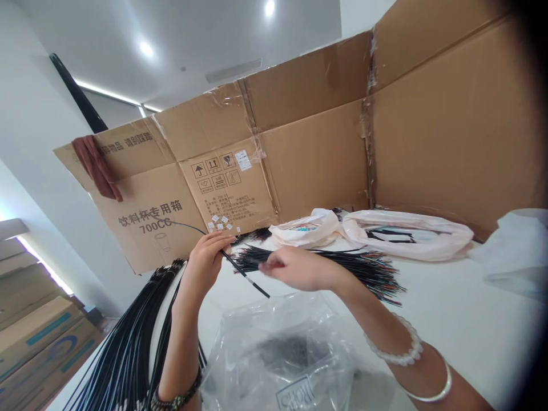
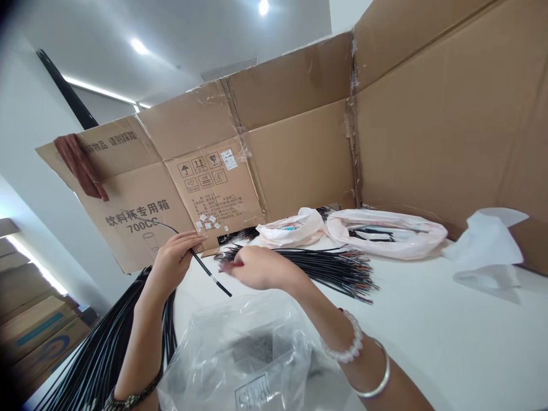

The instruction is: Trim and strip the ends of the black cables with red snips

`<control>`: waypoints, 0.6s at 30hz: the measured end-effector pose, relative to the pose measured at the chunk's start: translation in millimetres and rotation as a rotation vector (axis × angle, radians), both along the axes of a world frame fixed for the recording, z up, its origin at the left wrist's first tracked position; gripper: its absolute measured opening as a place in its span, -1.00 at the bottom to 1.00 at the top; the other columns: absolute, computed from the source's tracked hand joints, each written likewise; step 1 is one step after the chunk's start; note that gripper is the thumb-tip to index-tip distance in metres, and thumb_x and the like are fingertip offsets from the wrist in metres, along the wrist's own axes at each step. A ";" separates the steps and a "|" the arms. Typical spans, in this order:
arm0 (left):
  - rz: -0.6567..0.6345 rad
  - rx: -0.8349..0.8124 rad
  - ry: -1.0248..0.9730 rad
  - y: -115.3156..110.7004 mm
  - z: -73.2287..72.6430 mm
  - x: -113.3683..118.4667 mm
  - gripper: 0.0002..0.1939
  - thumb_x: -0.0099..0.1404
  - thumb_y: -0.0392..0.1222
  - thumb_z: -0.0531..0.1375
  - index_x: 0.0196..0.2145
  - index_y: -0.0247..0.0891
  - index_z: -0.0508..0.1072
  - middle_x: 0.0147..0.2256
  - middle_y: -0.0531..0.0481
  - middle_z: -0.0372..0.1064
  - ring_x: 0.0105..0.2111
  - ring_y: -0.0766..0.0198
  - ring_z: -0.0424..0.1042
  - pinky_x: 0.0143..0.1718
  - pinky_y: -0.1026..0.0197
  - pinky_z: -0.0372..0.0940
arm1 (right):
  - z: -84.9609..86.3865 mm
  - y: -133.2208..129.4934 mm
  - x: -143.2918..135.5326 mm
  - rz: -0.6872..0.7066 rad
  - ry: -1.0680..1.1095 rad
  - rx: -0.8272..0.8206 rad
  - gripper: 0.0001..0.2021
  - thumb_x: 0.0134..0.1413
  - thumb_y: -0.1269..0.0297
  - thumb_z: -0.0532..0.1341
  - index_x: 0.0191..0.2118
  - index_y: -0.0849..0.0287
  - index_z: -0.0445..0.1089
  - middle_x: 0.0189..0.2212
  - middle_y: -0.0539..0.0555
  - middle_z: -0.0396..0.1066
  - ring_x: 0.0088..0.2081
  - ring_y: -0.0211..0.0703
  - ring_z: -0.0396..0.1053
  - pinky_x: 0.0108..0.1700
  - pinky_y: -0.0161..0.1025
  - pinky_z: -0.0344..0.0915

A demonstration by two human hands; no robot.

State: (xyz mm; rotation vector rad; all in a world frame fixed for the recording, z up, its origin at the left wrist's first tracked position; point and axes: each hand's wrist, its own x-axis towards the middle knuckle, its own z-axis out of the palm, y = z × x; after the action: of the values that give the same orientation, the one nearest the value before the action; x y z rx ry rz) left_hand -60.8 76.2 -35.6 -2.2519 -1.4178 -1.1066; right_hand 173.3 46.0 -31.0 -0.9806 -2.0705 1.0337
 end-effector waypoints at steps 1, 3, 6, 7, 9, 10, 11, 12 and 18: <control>0.018 -0.007 0.001 3.9 -1.4 -3.0 -0.64 0.29 -0.25 0.00 -0.15 -0.19 0.57 -0.10 -0.04 0.51 0.04 0.19 0.40 0.16 0.04 0.34 | -3.8 4.0 -3.2 0.063 -0.056 -0.031 -0.67 0.10 0.09 0.23 -0.52 0.25 0.41 -0.60 -0.02 0.26 -0.55 -0.35 0.11 -0.52 -0.36 -0.01; 0.050 -0.029 0.004 8.8 -3.2 -8.6 -0.63 0.28 -0.27 -0.01 -0.16 -0.20 0.57 -0.11 -0.06 0.51 0.03 0.18 0.41 0.15 0.03 0.34 | -9.6 10.0 -11.4 0.175 -0.115 -0.076 -0.72 0.13 0.14 0.21 -0.45 0.24 0.49 -0.48 0.02 0.39 -0.50 -0.34 0.19 -0.50 -0.39 0.08; 0.062 -0.106 0.023 8.7 -3.9 -14.0 -0.64 0.27 -0.25 0.01 -0.13 -0.19 0.56 -0.09 -0.05 0.50 0.04 0.17 0.41 0.19 0.03 0.31 | -14.0 15.4 -22.9 0.201 -0.082 -0.089 -0.67 0.23 0.19 0.09 -0.41 0.27 0.48 -0.36 0.06 0.43 -0.45 -0.35 0.23 -0.50 -0.41 0.15; 0.053 -0.145 0.032 6.5 -3.5 -14.5 -0.66 0.26 -0.20 0.05 -0.10 -0.19 0.54 -0.06 -0.06 0.48 0.06 0.15 0.40 0.20 0.01 0.29 | -14.9 16.6 -25.3 0.179 -0.055 -0.084 -0.62 0.27 0.19 0.05 -0.44 0.29 0.46 -0.38 0.07 0.41 -0.46 -0.35 0.22 -0.49 -0.41 0.16; 0.014 -0.233 0.052 -0.8 -1.4 -12.4 -0.61 0.22 -0.06 0.16 -0.03 -0.20 0.50 0.04 -0.08 0.42 0.14 0.08 0.33 0.26 -0.04 0.21 | -16.7 18.6 -27.5 0.129 -0.003 -0.069 -0.56 0.31 0.16 -0.01 -0.48 0.30 0.42 -0.44 0.07 0.37 -0.48 -0.36 0.19 -0.48 -0.40 0.14; -0.016 -0.274 0.061 -5.6 0.3 -9.9 -0.55 0.18 0.02 0.21 -0.01 -0.19 0.48 0.08 -0.08 0.37 0.18 0.06 0.28 0.30 -0.06 0.16 | -17.7 19.2 -27.7 0.108 0.015 -0.061 -0.55 0.31 0.14 -0.01 -0.49 0.30 0.40 -0.49 0.05 0.33 -0.50 -0.36 0.18 -0.48 -0.40 0.12; -0.053 -0.312 0.070 -10.8 2.4 -6.7 -0.50 0.15 0.10 0.22 0.00 -0.18 0.47 0.11 -0.07 0.35 0.21 0.06 0.24 0.33 -0.06 0.10 | -18.5 19.5 -27.4 0.092 0.028 -0.054 -0.54 0.31 0.12 0.01 -0.51 0.29 0.39 -0.53 0.03 0.30 -0.51 -0.36 0.16 -0.47 -0.39 0.10; -0.090 -0.345 0.075 -16.0 4.7 -2.9 -0.50 0.16 0.15 0.21 -0.03 -0.16 0.48 0.12 -0.05 0.34 0.22 0.09 0.22 0.34 -0.03 0.07 | -19.1 19.3 -27.0 0.081 0.037 -0.048 -0.55 0.30 0.11 0.04 -0.53 0.29 0.39 -0.57 0.00 0.26 -0.53 -0.37 0.14 -0.46 -0.38 0.08; -0.203 -0.466 0.023 -35.6 11.2 14.4 -0.52 0.29 0.20 -0.03 -0.28 -0.26 0.44 -0.31 -0.01 0.47 -0.30 0.35 0.41 -0.24 0.35 0.28 | -10.9 5.3 -19.7 0.096 0.069 -0.039 -0.51 0.25 0.03 0.12 -0.60 0.26 0.34 -0.69 -0.10 0.07 -0.59 -0.40 0.06 -0.47 -0.35 0.00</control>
State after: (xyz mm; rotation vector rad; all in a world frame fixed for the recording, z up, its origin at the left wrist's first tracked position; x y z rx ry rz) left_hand -46.4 40.5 -24.4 -2.7707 -1.5988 -0.8653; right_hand 153.6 51.2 -41.8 -0.8595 -2.0643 1.1454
